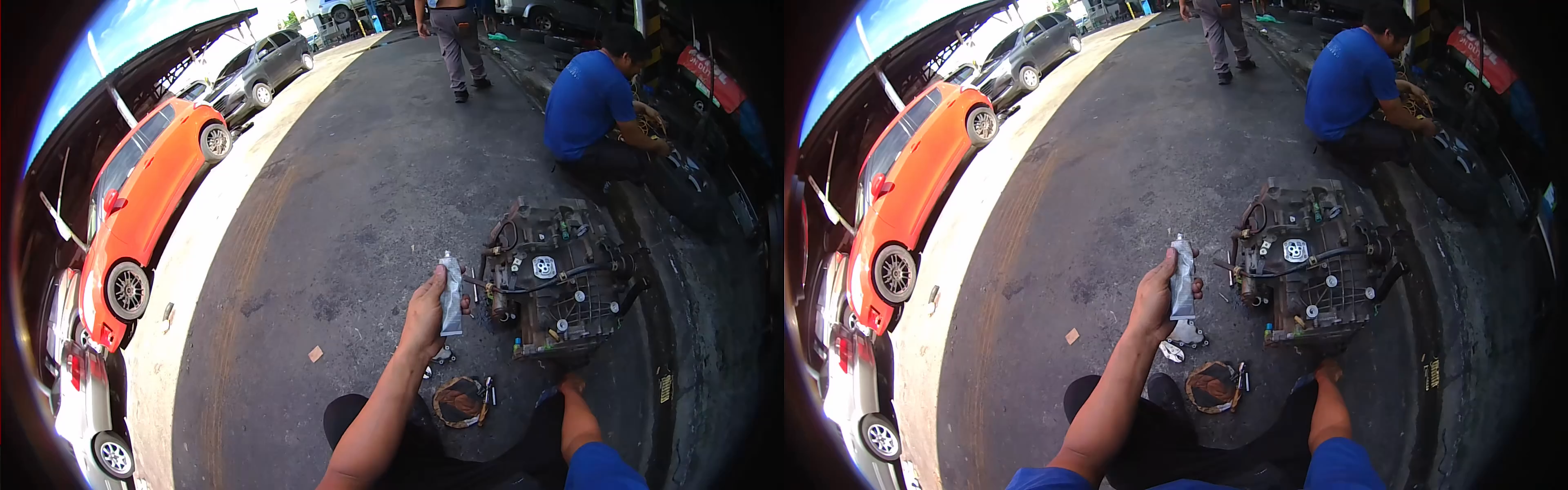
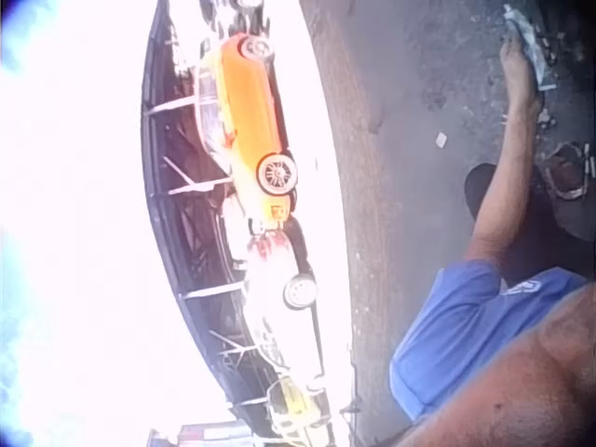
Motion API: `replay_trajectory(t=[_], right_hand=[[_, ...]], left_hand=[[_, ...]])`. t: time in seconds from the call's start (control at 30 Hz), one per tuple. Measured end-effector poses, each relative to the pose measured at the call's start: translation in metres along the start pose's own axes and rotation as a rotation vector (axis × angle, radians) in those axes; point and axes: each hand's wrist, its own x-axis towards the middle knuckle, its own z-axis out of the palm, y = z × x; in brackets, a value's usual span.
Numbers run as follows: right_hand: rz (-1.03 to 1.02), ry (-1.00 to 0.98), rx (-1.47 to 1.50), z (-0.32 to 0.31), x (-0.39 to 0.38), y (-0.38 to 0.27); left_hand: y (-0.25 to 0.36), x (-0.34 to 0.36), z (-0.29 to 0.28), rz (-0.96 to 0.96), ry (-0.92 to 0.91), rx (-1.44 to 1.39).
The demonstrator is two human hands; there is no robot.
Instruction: Applying sealant and inspecting components while repairing an automotive transmission.
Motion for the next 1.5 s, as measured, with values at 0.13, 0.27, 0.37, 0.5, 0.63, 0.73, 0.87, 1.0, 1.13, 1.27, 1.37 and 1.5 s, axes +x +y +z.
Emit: replay_trajectory(t=[0.13, 0.27, 0.37, 0.5, 0.63, 0.73, 0.87, 1.0, 1.13, 1.27, 1.37, 1.5], right_hand=[[-0.03, -0.032, -0.051, 0.002, 0.019, 0.005], [0.005, -0.025, -0.089, 0.002, 0.02, 0.008], [-0.022, -0.043, -0.065, -0.006, -0.001, 0.0], [-0.036, -0.042, 0.033, -0.014, -0.002, 0.019], [-0.078, -0.046, 0.103, -0.004, 0.004, 0.022], [-0.148, -0.021, 0.129, -0.003, 0.001, 0.026], [-0.174, -0.004, 0.085, -0.007, -0.004, 0.026], [-0.165, -0.013, 0.0, -0.022, -0.017, 0.008], [-0.079, 0.127, 0.107, -0.03, -0.022, 0.025], [0.175, 0.338, 0.463, -0.044, -0.038, 0.034], [0.234, 0.409, 0.537, -0.043, -0.041, 0.074], [0.238, 0.383, 0.643, -0.064, -0.061, 0.075]], left_hand=[[-0.004, 0.007, 0.005, -0.005, -0.065, -0.006], [-0.001, 0.008, 0.002, -0.005, -0.041, 0.009], [-0.005, 0.009, 0.001, 0.001, -0.018, 0.046], [-0.009, 0.011, 0.01, 0.017, -0.066, 0.047], [-0.006, 0.008, 0.008, 0.005, -0.052, 0.04], [-0.005, 0.005, 0.014, 0.001, -0.051, 0.045], [-0.008, 0.007, 0.016, -0.013, -0.074, 0.074], [-0.008, 0.006, 0.012, -0.003, -0.06, 0.102], [-0.009, 0.008, 0.025, -0.027, -0.046, 0.067], [-0.011, 0.011, 0.025, -0.035, -0.006, 0.077], [-0.015, 0.014, 0.032, -0.041, -0.048, 0.063], [-0.011, 0.007, 0.023, -0.003, -0.066, 0.053]])
